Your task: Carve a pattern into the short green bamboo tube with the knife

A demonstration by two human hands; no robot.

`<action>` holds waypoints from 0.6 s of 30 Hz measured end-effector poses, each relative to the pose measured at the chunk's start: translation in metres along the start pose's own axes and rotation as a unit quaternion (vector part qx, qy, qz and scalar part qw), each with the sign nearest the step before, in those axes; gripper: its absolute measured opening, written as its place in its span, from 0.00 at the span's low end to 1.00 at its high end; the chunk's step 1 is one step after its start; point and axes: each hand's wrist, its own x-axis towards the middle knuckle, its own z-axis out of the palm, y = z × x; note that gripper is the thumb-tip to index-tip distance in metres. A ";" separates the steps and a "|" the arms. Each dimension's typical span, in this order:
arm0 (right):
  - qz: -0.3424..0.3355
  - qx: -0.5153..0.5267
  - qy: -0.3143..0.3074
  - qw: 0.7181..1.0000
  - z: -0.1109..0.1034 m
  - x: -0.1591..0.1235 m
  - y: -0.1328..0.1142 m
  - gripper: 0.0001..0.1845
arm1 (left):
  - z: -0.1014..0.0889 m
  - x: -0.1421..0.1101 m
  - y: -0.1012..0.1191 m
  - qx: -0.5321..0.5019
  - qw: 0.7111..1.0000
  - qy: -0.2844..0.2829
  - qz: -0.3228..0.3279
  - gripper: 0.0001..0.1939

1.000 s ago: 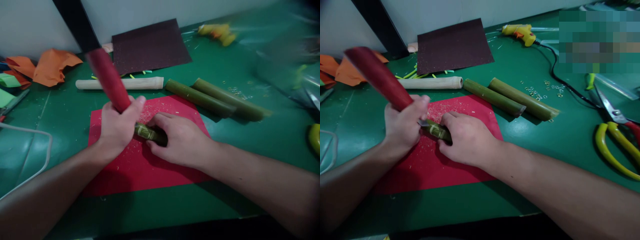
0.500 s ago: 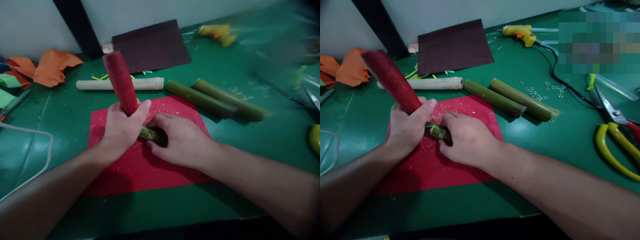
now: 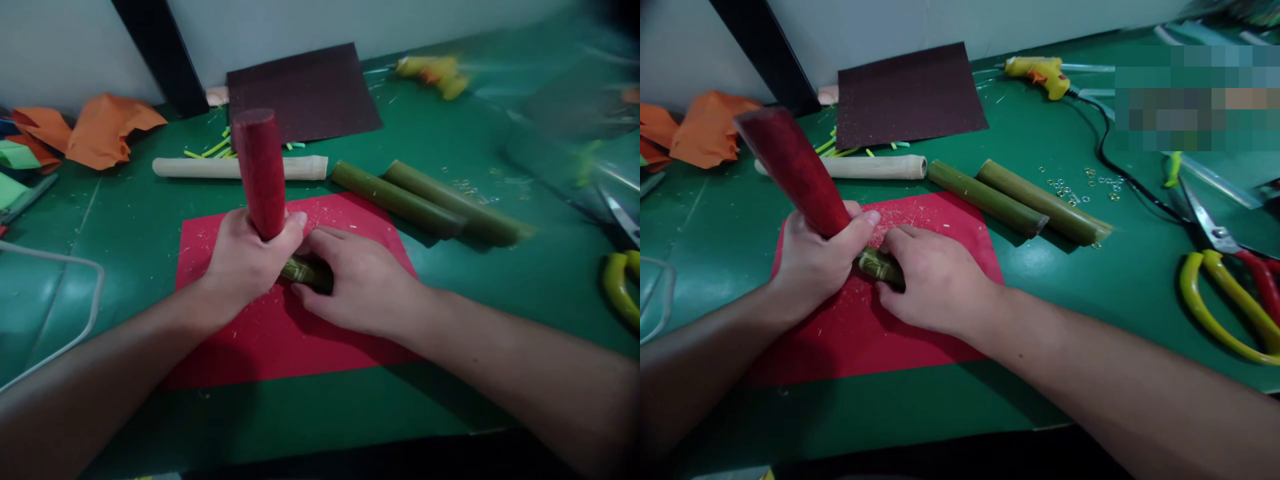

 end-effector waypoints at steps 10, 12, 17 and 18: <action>-0.110 0.022 0.001 0.994 -0.002 0.003 0.011 0.14 | -0.027 0.008 0.000 -0.093 0.990 -0.106 0.022 0.28; -0.120 0.030 -0.005 0.992 -0.002 0.004 0.012 0.16 | -0.030 0.010 -0.003 -0.144 0.981 -0.119 0.046 0.28; -0.122 0.038 -0.024 0.991 -0.008 0.005 0.014 0.15 | -0.030 0.009 -0.006 -0.179 0.965 -0.187 0.036 0.17; -0.128 0.038 -0.029 0.991 -0.010 0.005 0.015 0.13 | -0.030 0.008 -0.006 -0.165 0.966 -0.198 0.032 0.14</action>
